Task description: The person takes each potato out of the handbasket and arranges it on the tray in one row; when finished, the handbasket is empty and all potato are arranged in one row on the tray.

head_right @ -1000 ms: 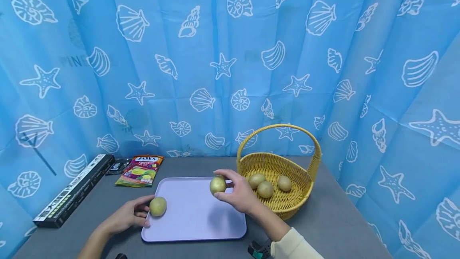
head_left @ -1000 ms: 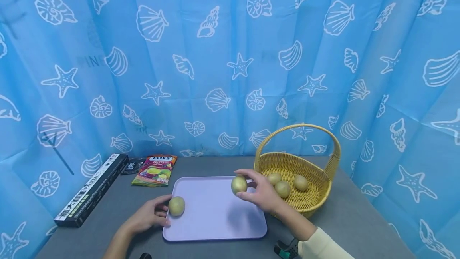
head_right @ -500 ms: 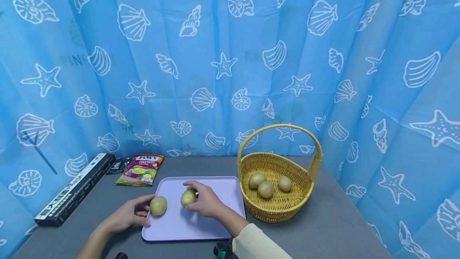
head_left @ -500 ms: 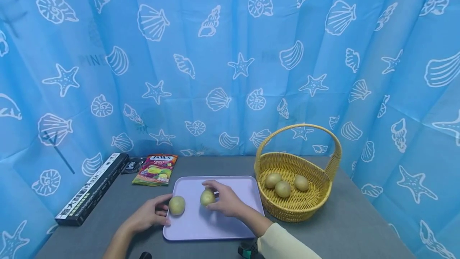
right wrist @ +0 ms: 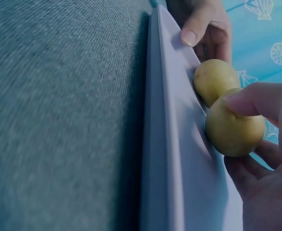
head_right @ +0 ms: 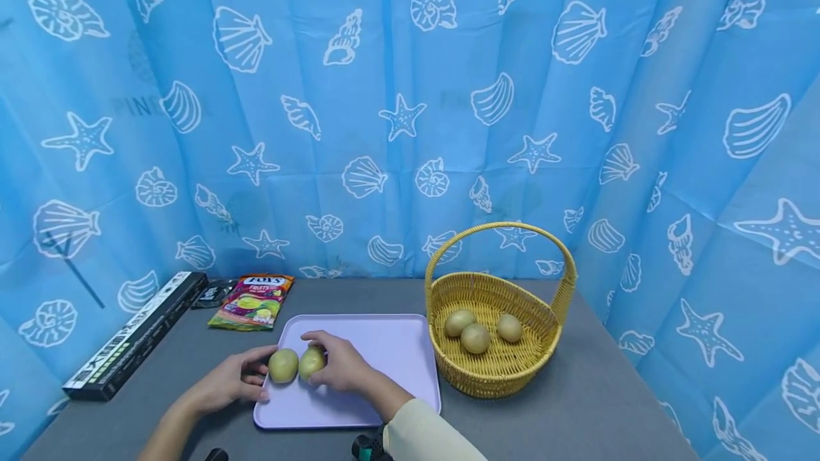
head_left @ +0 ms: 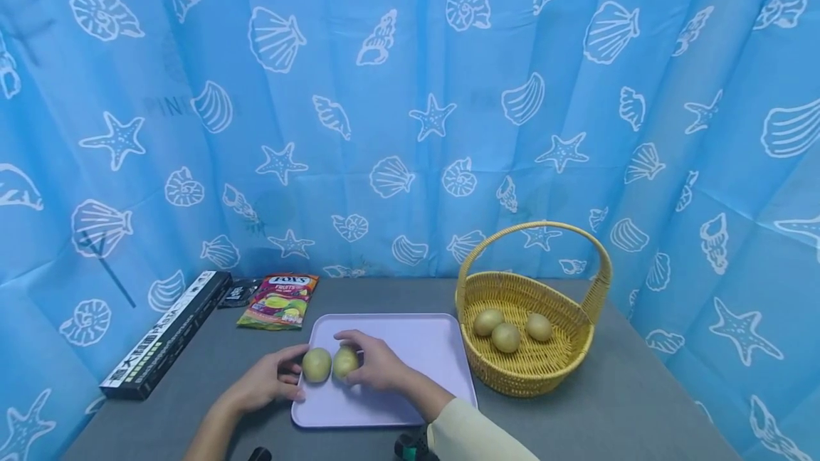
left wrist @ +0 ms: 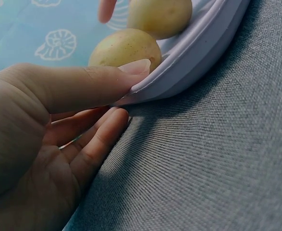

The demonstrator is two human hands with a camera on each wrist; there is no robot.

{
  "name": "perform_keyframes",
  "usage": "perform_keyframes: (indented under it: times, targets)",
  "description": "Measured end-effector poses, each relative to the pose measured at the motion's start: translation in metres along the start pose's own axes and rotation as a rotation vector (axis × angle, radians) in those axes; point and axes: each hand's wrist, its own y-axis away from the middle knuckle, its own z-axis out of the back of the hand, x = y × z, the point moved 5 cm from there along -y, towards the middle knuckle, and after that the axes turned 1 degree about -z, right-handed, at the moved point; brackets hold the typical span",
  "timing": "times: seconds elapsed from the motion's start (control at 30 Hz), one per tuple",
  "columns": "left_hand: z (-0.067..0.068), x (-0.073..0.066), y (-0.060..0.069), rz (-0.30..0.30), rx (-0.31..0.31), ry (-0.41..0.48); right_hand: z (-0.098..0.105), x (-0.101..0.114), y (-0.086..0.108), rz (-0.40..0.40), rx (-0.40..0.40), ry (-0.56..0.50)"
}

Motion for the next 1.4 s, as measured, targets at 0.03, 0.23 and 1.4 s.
perform_keyframes:
  times: [0.03,0.23,1.4]
  targets:
    - [0.0,0.0,0.0,-0.002,0.0,0.001,-0.001,0.0,-0.001,0.0,0.001,0.0]
    - [0.001,-0.001,0.002,-0.031,0.011,0.005,-0.006,-0.004,-0.003,0.0,-0.01,-0.018]
    - [-0.002,-0.001,0.0,-0.012,0.012,-0.002,0.142,0.025,0.08,0.154,0.047,0.034]
